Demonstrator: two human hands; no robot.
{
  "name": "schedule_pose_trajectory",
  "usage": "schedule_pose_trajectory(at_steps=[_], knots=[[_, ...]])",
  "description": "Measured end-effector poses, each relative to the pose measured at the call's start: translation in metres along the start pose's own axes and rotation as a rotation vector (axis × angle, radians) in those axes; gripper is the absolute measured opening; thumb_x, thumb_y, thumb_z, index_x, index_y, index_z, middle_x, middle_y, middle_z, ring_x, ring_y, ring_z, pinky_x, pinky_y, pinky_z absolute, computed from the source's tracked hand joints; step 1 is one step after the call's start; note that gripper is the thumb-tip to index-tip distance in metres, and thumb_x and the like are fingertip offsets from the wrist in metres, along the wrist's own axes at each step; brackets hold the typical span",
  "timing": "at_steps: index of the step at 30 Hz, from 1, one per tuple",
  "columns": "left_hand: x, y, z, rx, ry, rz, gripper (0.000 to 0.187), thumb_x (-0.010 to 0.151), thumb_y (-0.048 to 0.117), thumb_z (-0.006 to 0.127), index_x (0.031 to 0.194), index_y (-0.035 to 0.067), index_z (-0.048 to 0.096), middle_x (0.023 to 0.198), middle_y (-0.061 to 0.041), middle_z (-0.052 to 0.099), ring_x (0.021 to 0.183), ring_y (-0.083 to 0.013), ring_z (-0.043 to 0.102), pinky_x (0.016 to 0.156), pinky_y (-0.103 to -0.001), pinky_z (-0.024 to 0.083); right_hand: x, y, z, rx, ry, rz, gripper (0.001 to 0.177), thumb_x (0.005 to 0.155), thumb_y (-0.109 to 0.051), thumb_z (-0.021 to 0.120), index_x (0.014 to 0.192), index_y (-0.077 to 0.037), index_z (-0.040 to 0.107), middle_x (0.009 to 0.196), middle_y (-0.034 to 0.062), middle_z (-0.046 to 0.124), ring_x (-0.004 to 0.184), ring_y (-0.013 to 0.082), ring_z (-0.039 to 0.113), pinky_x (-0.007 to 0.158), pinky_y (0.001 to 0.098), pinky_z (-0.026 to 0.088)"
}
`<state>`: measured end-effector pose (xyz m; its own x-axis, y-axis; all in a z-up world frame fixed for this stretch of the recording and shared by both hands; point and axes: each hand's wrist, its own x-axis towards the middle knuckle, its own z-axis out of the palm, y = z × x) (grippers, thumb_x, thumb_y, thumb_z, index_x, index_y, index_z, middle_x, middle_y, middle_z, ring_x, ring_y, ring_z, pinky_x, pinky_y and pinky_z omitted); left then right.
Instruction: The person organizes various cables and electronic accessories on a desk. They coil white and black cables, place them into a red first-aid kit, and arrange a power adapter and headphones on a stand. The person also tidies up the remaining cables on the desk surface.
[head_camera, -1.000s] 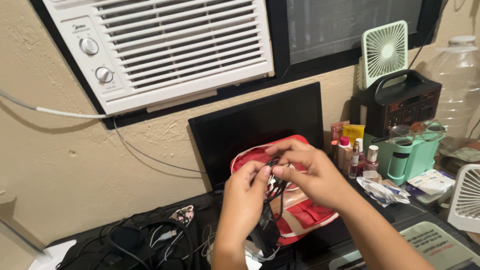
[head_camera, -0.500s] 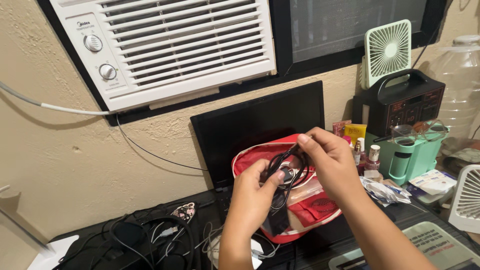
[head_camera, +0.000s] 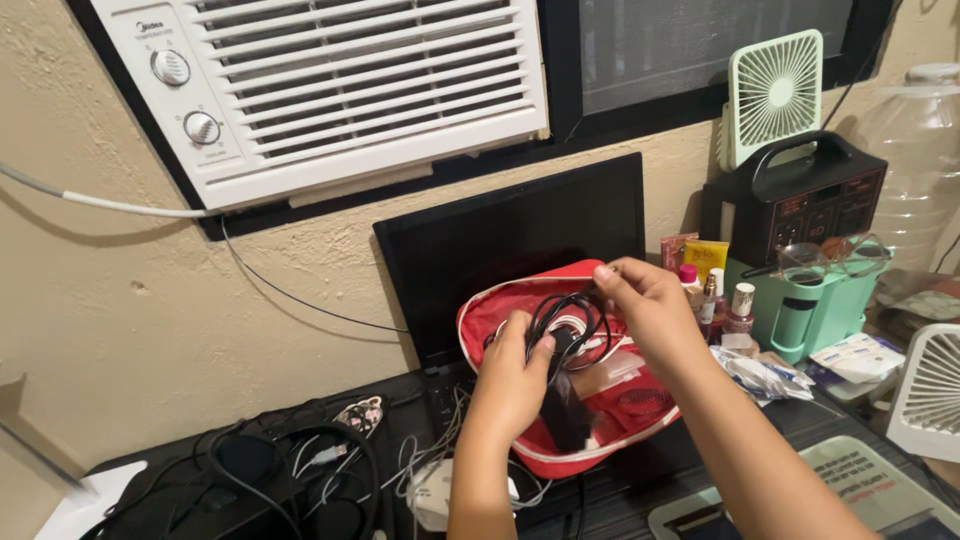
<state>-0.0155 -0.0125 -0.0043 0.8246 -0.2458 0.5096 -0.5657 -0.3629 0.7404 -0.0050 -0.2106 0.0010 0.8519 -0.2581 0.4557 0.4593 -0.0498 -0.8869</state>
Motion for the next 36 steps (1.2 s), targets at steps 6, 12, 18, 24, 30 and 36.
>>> schedule_pose_trajectory(at_steps=[6,12,18,24,30,36], knots=[[0.050,-0.016,0.020,0.006,-0.041,-0.061,0.022,0.088,0.013,0.066,0.110,0.007,0.068,0.097,-0.019,0.074,0.095,-0.0347,0.073,0.084,-0.044,0.055,0.029,0.038,-0.042,0.236,0.016,0.222,0.014,0.096,-0.017,0.066,0.099,-0.003,0.068,0.082,0.0053,0.070,0.065,0.0136,0.062,0.062,0.0284,0.053],[0.117,-0.028,0.046,0.297,-0.200,0.223,0.027,0.086,0.010,0.070,0.112,0.008,0.074,0.107,-0.021,0.072,0.105,-0.0392,0.068,0.091,-0.047,0.053,0.042,0.076,-0.073,0.338,0.045,0.369,0.012,0.096,-0.011,0.062,0.100,0.000,0.063,0.089,0.0151,0.069,0.070,0.0254,0.071,0.067,0.0377,0.060],[0.090,-0.017,0.055,0.503,-0.062,-0.027,0.066,0.075,0.039,0.087,0.124,0.008,0.056,0.124,-0.014,0.059,0.124,-0.0366,0.055,0.090,-0.051,0.053,0.041,0.110,-0.074,0.166,0.045,0.465,0.008,0.094,-0.005,0.060,0.098,0.002,0.063,0.090,0.0166,0.072,0.078,0.0289,0.076,0.074,0.0389,0.064],[0.035,-0.026,0.062,0.752,-0.138,-0.165,0.085,0.062,0.041,0.095,0.126,0.007,0.052,0.131,-0.013,0.055,0.126,-0.0358,0.052,0.102,-0.050,0.047,0.039,0.132,-0.071,0.056,0.055,0.431,0.004,0.094,0.000,0.061,0.096,0.003,0.062,0.088,0.0182,0.072,0.073,0.0294,0.075,0.068,0.0387,0.064],[0.043,-0.055,0.065,0.802,0.015,0.073,0.045,0.074,0.008,0.078,0.117,0.008,0.063,0.123,-0.014,0.061,0.119,-0.0375,0.056,0.094,-0.052,0.050,0.031,0.119,-0.056,-0.442,-0.002,0.271,0.005,0.086,-0.006,0.068,0.085,-0.002,0.071,0.075,0.0109,0.078,0.067,0.0220,0.076,0.061,0.0351,0.060],[0.072,-0.056,0.074,0.872,0.016,0.220,0.036,0.074,-0.001,0.073,0.109,0.006,0.065,0.119,-0.014,0.062,0.121,-0.0432,0.053,0.087,-0.047,0.056,0.023,0.099,-0.050,-0.671,0.036,0.175,0.014,0.083,-0.015,0.075,0.086,-0.002,0.071,0.075,0.0138,0.079,0.069,0.0238,0.078,0.067,0.0363,0.060]])
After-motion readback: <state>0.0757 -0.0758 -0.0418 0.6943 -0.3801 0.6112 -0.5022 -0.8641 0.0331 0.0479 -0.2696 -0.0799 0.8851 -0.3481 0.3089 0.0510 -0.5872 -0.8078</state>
